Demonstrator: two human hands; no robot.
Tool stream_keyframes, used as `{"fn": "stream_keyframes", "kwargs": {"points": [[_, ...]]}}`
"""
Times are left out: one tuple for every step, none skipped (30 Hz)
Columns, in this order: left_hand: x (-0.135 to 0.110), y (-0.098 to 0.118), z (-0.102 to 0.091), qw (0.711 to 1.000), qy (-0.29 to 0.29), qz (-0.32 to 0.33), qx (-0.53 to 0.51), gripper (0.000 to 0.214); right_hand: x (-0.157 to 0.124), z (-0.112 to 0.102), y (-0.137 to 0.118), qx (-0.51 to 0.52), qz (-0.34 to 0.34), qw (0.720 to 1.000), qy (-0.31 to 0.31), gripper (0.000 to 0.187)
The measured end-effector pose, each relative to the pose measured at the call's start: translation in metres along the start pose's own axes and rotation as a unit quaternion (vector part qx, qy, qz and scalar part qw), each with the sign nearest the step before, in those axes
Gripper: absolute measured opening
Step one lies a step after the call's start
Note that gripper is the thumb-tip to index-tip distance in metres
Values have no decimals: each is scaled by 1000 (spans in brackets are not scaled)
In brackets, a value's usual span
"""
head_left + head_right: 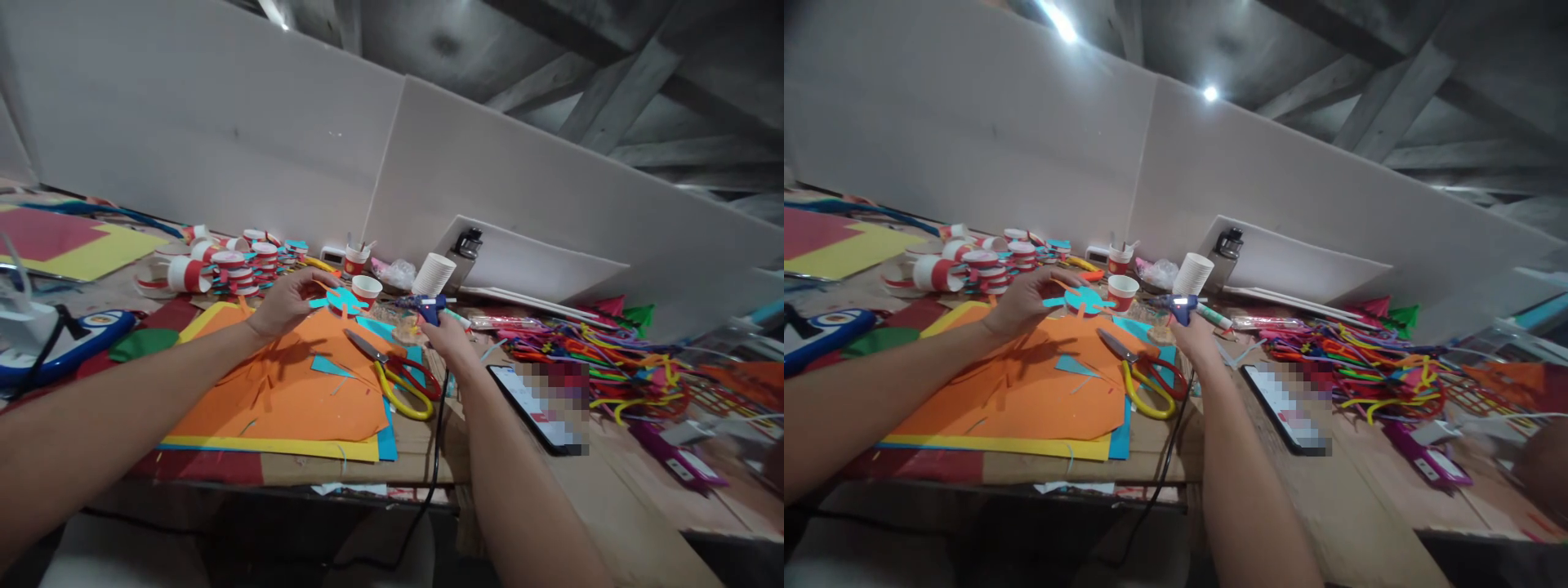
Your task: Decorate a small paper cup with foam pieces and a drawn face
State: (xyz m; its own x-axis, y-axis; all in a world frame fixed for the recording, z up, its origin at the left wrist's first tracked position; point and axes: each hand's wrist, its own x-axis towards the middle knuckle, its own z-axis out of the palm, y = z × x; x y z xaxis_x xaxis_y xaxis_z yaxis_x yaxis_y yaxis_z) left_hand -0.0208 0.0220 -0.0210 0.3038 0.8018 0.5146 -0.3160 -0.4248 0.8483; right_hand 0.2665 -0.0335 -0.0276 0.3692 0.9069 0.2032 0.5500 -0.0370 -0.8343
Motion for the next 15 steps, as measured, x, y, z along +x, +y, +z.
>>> {"fn": "stream_keyframes", "kwargs": {"points": [[0,0,0,1000,-1,2,1,29,-2,0,-6,20,4,1000,-1,12],[0,0,-1,1000,0,2,2,29,-5,0,-13,42,4,999,-7,16],[0,-1,-2,1000,1,1,4,29,-8,1,-20,75,-1,997,-22,21],[1,-1,-3,1000,3,0,8,29,-12,1,-26,152,-4,987,-55,28],[1,-1,-3,1000,7,-1,11,30,-16,1,-33,205,-10,975,-80,31],[1,-1,-4,1000,11,-1,13,31,-20,0,-38,233,-20,968,-94,29],[2,-1,-4,1000,15,-1,15,31,-23,-1,-42,250,-29,962,-107,27],[2,-1,-5,1000,18,-2,17,31,-26,-2,-45,254,-36,959,-117,26],[2,0,-5,1000,21,-4,21,31,-29,-3,-47,252,-41,959,-125,25],[2,0,-5,999,21,-4,25,30,-31,-4,-48,246,-44,959,-135,24],[2,0,-5,999,18,-3,29,30,-32,-5,-48,240,-44,959,-144,23],[1,-1,-5,999,15,1,32,30,-33,-5,-48,234,-42,959,-154,22],[1,-2,-6,999,10,6,34,29,-33,-5,-47,228,-41,959,-163,21],[1,-3,-6,999,4,11,34,28,-34,-5,-46,221,-42,959,-170,20],[1,-3,-5,999,0,15,34,27,-34,-5,-45,213,-43,960,-175,20]]}}
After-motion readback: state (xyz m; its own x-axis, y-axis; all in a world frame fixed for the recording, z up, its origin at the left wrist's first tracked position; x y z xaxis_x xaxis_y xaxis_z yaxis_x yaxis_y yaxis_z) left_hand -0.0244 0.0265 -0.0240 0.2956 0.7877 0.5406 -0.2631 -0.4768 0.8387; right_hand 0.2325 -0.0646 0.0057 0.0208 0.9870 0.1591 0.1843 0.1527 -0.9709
